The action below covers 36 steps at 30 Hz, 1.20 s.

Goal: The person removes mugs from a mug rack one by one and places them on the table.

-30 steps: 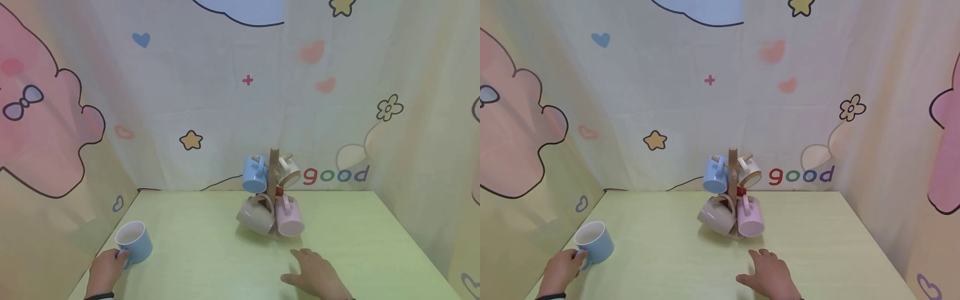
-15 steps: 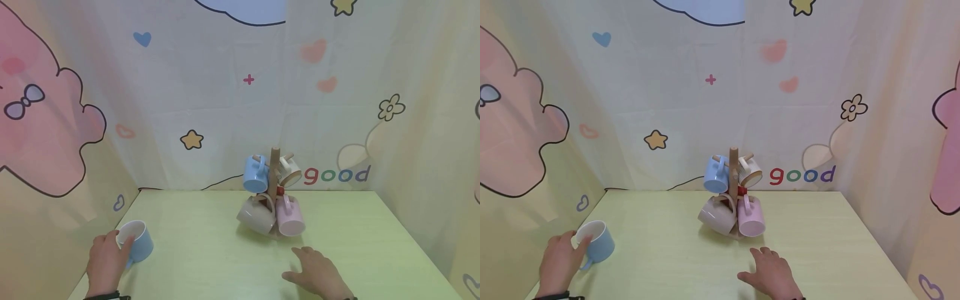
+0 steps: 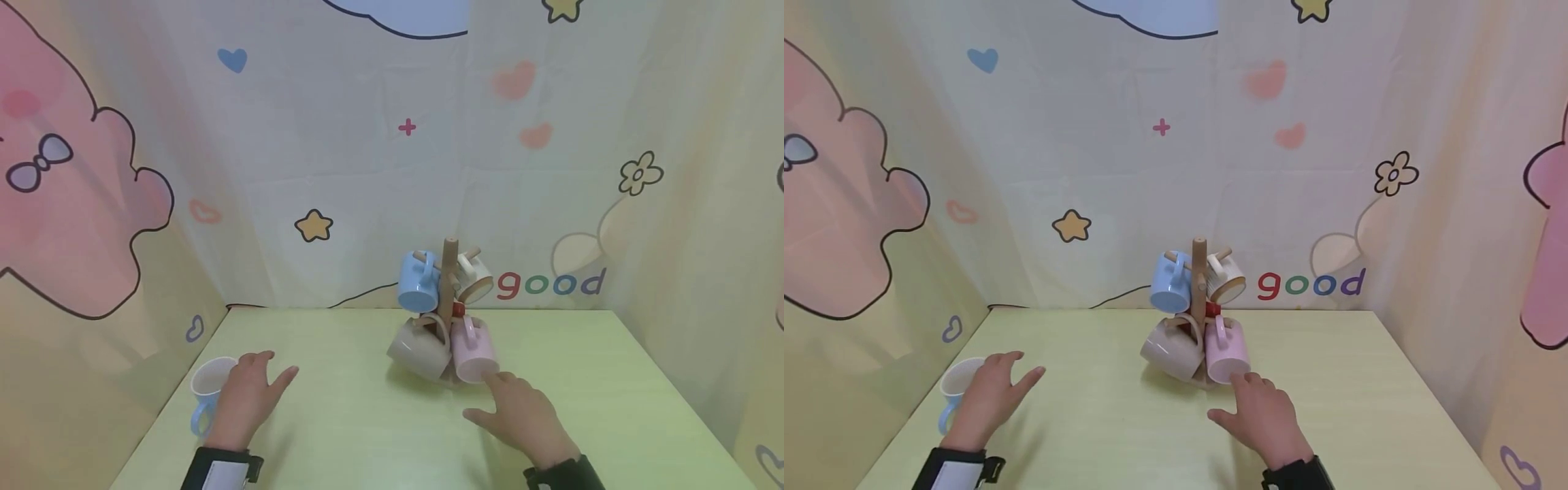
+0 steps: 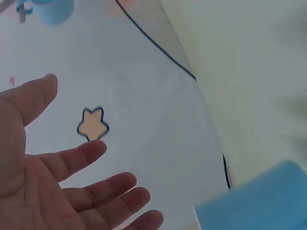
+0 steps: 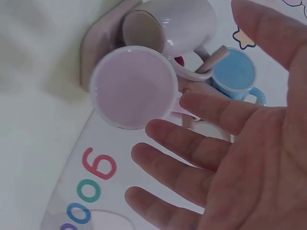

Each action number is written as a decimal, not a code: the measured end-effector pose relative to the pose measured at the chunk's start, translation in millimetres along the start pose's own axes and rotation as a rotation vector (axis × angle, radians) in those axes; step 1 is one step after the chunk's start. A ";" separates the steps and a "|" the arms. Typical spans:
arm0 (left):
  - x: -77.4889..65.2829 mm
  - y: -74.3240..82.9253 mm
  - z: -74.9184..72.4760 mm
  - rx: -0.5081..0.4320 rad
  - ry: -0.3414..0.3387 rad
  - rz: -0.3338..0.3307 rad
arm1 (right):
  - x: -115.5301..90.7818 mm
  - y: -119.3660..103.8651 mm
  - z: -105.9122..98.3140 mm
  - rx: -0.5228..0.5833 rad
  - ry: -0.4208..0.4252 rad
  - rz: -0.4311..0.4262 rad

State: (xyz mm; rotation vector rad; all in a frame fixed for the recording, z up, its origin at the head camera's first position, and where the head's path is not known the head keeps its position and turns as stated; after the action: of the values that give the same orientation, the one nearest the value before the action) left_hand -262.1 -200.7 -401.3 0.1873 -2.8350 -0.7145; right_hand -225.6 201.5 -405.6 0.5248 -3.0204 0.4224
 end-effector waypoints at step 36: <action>-16.4 94.8 84.2 0.178 -0.261 0.147 | 110.5 -38.7 -100.4 -0.061 0.153 -0.030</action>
State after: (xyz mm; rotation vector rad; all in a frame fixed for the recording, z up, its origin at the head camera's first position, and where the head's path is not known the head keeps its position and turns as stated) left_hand -272.7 -76.8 -431.0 -0.0938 -3.1196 -0.4862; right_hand -316.6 158.1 -288.9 0.5089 -2.8651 0.3499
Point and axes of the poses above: each hand's wrist, its own x-axis towards the middle knuckle, its own z-axis out of the palm, y = z × x, the point moved 4 cm from there along x, towards the middle knuckle, and after that the axes turned 11 degrees about -z, right-handed, at the moved point
